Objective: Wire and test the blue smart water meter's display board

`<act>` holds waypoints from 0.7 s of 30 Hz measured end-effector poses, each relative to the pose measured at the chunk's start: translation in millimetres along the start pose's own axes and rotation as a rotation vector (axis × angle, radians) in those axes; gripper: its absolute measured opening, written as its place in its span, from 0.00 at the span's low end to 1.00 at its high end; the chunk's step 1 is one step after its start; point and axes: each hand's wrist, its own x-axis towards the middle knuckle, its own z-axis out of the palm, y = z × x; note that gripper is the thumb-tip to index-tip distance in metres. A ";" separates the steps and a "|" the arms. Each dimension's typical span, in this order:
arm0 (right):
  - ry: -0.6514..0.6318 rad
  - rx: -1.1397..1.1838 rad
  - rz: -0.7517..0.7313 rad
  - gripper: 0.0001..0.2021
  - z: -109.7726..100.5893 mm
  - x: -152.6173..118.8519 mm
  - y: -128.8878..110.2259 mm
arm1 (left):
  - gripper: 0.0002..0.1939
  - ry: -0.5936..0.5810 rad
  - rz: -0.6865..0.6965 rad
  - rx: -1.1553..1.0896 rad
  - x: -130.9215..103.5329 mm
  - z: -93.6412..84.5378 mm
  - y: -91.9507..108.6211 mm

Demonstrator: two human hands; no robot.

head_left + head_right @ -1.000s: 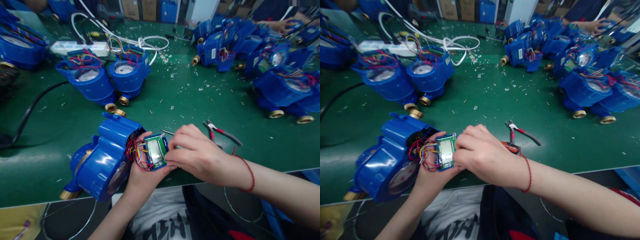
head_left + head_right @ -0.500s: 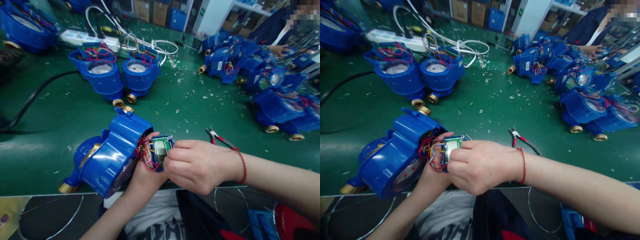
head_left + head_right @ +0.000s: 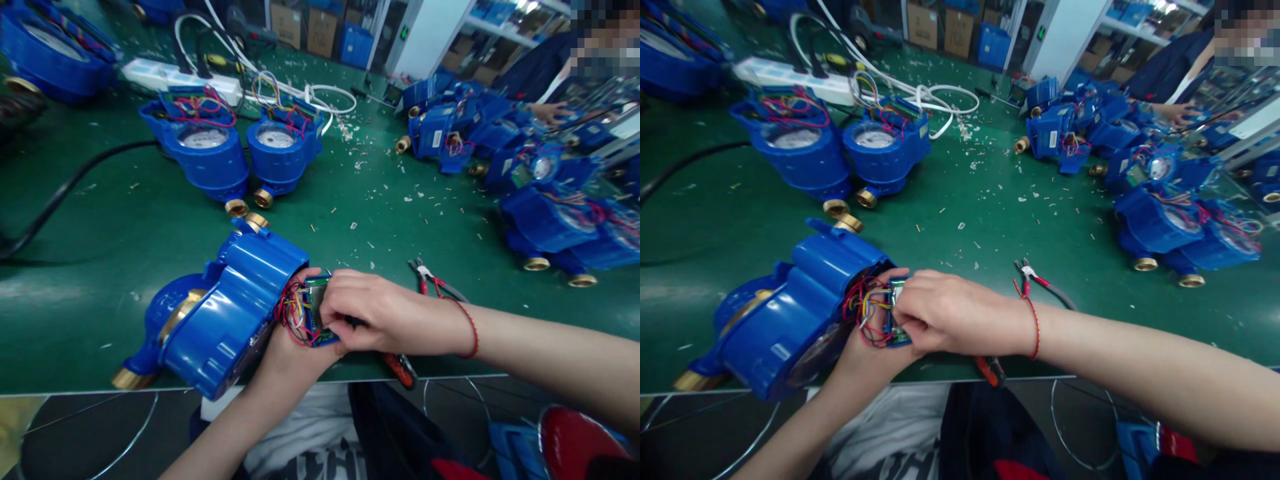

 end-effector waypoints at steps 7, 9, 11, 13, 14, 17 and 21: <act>0.332 0.080 0.231 0.04 -12.9 -9.2 -11.4 | 0.43 -0.041 -0.201 -0.046 -2.8 -9.2 3.9; 0.456 0.077 0.309 0.06 -13.0 -16.6 -8.8 | 0.42 -0.034 -0.188 -0.022 -2.6 -11.8 5.6; 0.591 0.029 0.406 0.09 -8.8 -25.1 0.3 | 0.40 -0.037 -0.173 -0.007 -2.1 -12.8 6.8; 0.706 -0.058 0.508 0.11 -1.9 -33.4 14.0 | 0.38 -0.029 -0.156 0.001 -1.9 -12.8 7.4; 0.751 -0.103 0.549 0.12 1.6 -37.1 21.3 | 0.37 -0.017 -0.148 0.010 -2.0 -12.8 7.5; 0.814 -0.159 0.611 0.13 8.8 -45.8 38.3 | 0.37 -0.003 -0.165 0.077 -2.7 -14.1 7.4; 0.815 -0.126 0.621 0.06 8.5 -52.6 45.1 | 0.41 -0.028 -0.195 0.133 -2.9 -17.7 7.6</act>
